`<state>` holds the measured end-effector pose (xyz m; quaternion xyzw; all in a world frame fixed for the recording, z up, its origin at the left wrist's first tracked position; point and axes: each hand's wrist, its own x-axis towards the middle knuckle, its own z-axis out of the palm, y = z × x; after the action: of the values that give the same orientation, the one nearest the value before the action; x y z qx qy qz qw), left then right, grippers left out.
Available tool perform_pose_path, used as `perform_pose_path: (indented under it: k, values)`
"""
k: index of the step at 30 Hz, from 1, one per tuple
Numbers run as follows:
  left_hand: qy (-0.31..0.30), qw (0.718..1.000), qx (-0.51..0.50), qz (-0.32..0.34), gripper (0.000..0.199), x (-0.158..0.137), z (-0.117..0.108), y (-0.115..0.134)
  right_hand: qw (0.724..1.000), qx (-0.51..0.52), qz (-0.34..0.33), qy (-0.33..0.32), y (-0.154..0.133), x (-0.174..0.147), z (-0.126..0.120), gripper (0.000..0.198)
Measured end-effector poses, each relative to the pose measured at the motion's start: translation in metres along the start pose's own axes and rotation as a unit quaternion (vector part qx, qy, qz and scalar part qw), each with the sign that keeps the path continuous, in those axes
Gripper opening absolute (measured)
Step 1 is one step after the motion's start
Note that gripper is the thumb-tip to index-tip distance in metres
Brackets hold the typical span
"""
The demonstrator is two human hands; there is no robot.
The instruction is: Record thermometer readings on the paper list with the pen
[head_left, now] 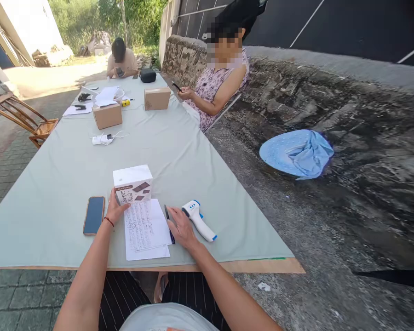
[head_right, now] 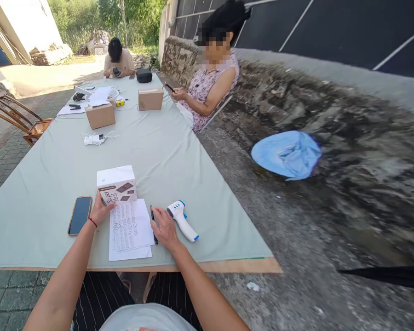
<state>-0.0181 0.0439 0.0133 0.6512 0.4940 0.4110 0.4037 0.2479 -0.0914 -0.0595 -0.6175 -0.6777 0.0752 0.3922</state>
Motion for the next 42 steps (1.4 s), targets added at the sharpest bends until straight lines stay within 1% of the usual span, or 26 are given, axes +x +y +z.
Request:
perform_pose_path:
  k: [2,3,8,12,15,17,19,21,23,25,27,28,30,32,33,34,36,37,39,42]
  values:
    - [-0.040,0.998,-0.053,-0.015,0.085,0.009,-0.001,0.003,1.000,-0.001,0.009,0.024,-0.002,-0.001,0.005,0.047]
    - [-0.047,0.997,-0.063,-0.018,0.083,0.011,-0.001,0.004,0.999,-0.001,0.012,0.032,-0.003,-0.001,0.007,0.046]
    - [-0.009,0.999,-0.031,-0.007,0.076,0.006,-0.001,0.014,0.998,0.010,0.015,0.056,-0.003,0.002,0.012,0.042]
    - [0.011,1.000,0.007,0.016,0.062,-0.007,0.003,0.019,0.998,0.005,0.013,0.060,-0.007,0.003,0.011,0.040]
    - [0.025,0.998,0.042,0.034,0.061,-0.018,0.007,0.018,0.998,0.010,-0.010,0.065,-0.014,0.001,0.000,0.038]
    - [0.041,0.996,0.071,0.043,0.064,-0.023,0.009,0.017,0.997,0.000,-0.008,0.080,-0.015,-0.003,-0.013,0.036]
    - [0.060,0.992,0.098,0.046,0.066,-0.026,0.012,0.016,0.992,-0.043,0.038,0.115,-0.010,-0.008,-0.028,0.035]
    - [0.074,0.989,0.120,0.046,0.067,-0.028,0.015,0.014,0.978,-0.105,0.117,0.136,0.003,-0.013,-0.042,0.039]
    - [0.080,0.986,0.135,0.046,0.067,-0.029,0.018,0.012,0.965,-0.148,0.187,0.107,0.020,-0.019,-0.051,0.048]
    - [0.083,0.985,0.147,0.047,0.068,-0.030,0.020,0.010,0.960,-0.151,0.229,0.046,0.034,-0.022,-0.057,0.049]
    - [0.086,0.983,0.156,0.048,0.067,-0.031,0.021,0.009,0.957,-0.118,0.265,0.002,0.040,-0.020,-0.062,0.043]
    - [0.088,0.982,0.160,0.048,0.067,-0.031,0.022,0.008,0.955,-0.087,0.284,-0.006,0.037,-0.017,-0.063,0.040]
    - [0.091,0.981,0.166,0.048,0.066,-0.032,0.024,0.007,0.950,0.005,0.313,0.004,0.021,-0.008,-0.064,0.040]
    - [0.092,0.980,0.172,0.049,0.064,-0.034,0.026,0.007,0.941,0.144,0.306,0.019,-0.007,0.003,-0.061,0.046]
    - [0.091,0.979,0.175,0.050,0.064,-0.034,0.026,0.006,0.930,0.221,0.294,0.003,-0.024,0.009,-0.058,0.046]
    - [0.090,0.979,0.177,0.052,0.063,-0.035,0.027,0.006,0.913,0.291,0.283,-0.028,-0.042,0.014,-0.054,0.046]
    - [0.088,0.977,0.184,0.057,0.062,-0.035,0.028,0.006,0.878,0.388,0.265,-0.088,-0.074,0.024,-0.044,0.044]
    - [0.088,0.976,0.188,0.059,0.062,-0.035,0.028,0.006,0.869,0.411,0.257,-0.099,-0.087,0.028,-0.038,0.043]
    - [0.088,0.975,0.196,0.062,0.063,-0.036,0.028,0.006,0.860,0.435,0.249,-0.097,-0.106,0.035,-0.027,0.040]
    - [0.083,0.973,0.203,0.066,0.066,-0.036,0.029,0.006,0.859,0.440,0.250,-0.079,-0.116,0.042,-0.016,0.034]
